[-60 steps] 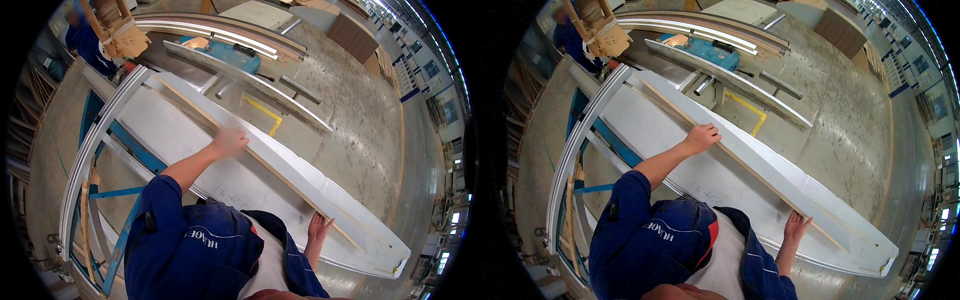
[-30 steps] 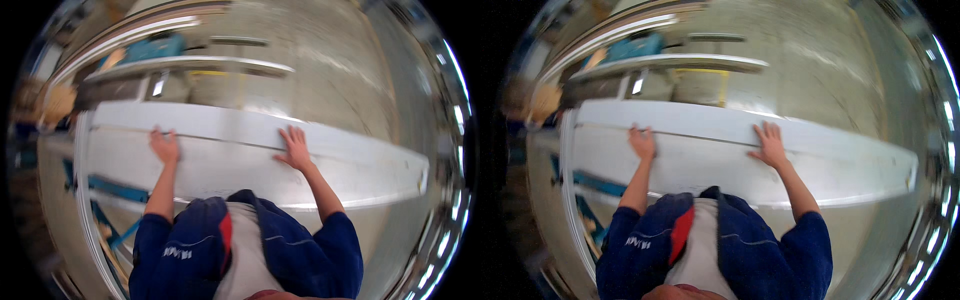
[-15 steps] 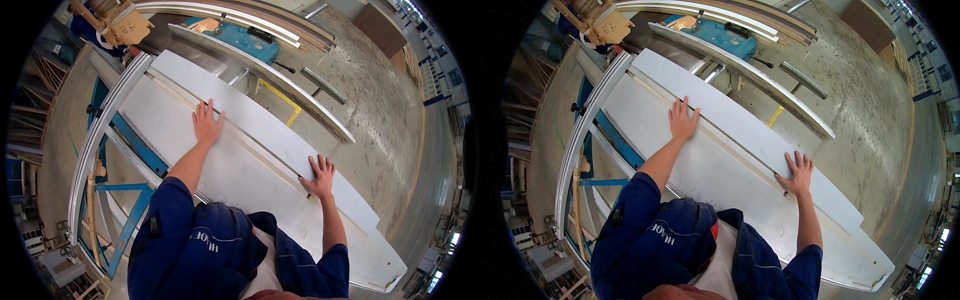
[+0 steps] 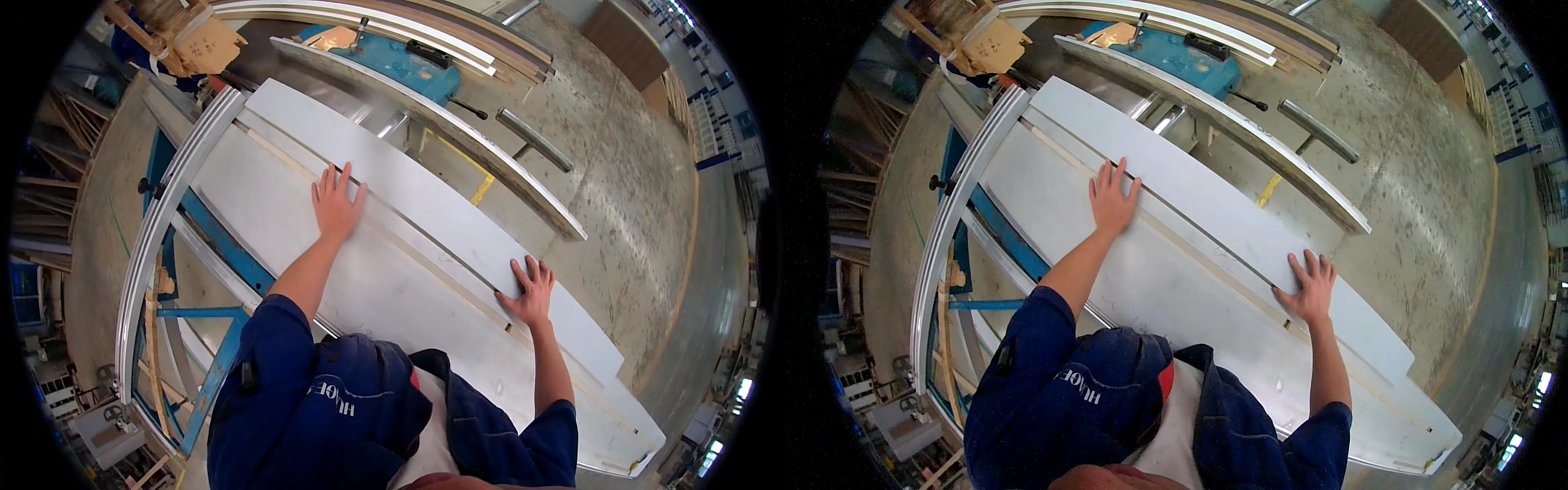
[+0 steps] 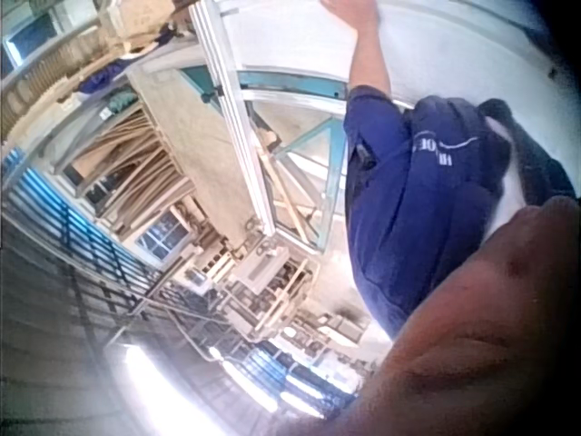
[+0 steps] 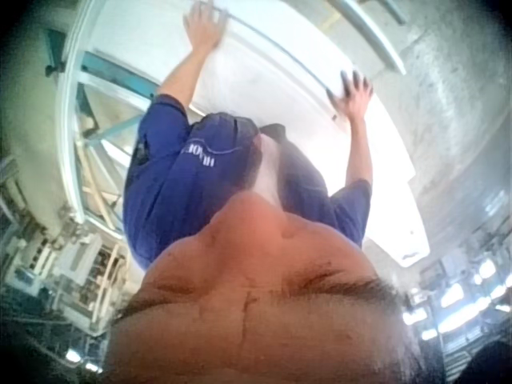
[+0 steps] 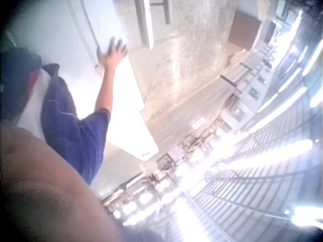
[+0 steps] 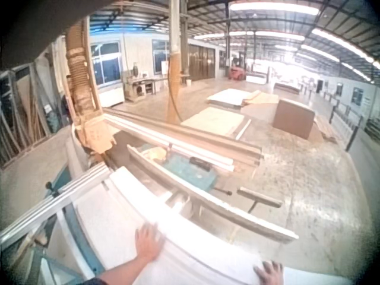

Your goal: The person assembles a large white cabinet door by attaching metal rails and wooden strips. They position the components on a workbench, align them, and secure them in place. The person also retrieves additional wooden pieces from the floor and stacks finished panels against a wall.

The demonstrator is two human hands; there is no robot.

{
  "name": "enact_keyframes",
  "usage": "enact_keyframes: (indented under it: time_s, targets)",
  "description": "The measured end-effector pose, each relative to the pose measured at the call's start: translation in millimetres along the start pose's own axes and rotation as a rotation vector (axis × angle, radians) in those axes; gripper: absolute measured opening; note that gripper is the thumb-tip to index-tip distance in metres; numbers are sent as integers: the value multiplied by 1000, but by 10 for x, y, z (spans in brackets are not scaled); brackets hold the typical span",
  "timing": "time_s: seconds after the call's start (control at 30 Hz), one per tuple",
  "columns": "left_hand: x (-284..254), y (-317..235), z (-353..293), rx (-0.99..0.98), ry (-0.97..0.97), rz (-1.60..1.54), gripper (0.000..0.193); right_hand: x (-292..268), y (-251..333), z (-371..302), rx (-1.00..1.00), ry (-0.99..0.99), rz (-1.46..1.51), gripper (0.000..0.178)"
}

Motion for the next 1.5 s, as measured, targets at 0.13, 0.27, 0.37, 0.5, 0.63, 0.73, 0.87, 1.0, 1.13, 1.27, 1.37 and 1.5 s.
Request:
enact_keyframes:
  time_s: [0.13,0.27,0.37,0.5,0.63,0.73,0.87,1.0,1.13,1.27,1.37,1.5]
  targets:
    - [86,3,31,-47,16,35,65,-37,-5,51,7,9,-5,80]
    - [193,-207,14,94,-7,1,62,28,-218,-135,52,15,42,81]
    - [116,-43,-40,75,30,-47,57,90,-136,-98,-1,40,43,80]
    - [79,54,-115,48,33,115,61,54,-149,60,-85,-7,76,79]
    - [128,0,-126,-50,73,148,62,-31,-265,96,-83,14,56,79]
    - [221,17,-126,-38,78,142,62,-105,-250,80,-70,17,6,79]
    - [216,-22,-198,-36,80,132,62,-169,-256,69,-81,-5,9,79]
    - [217,-47,-241,-37,105,130,63,-169,-225,39,-63,-2,-13,80]
    - [228,-5,-211,-38,108,166,64,-74,-220,38,-36,31,-31,80]
    - [231,-153,-235,-130,118,140,67,-178,-156,72,-56,-5,1,78]
    - [223,-471,-425,-114,120,131,66,-187,-175,50,-57,-18,60,76]
    - [190,-412,-565,-33,16,84,66,-39,-76,124,-75,0,57,77]
Point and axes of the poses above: each hand's wrist, its own z-axis towards the middle knuckle, its own x-axis out of the palm, y = z × x, the point moved 10 cm from there along z, towards the middle knuckle, and after that the axes turned 6 degrees about y, right-handed, at the moved point
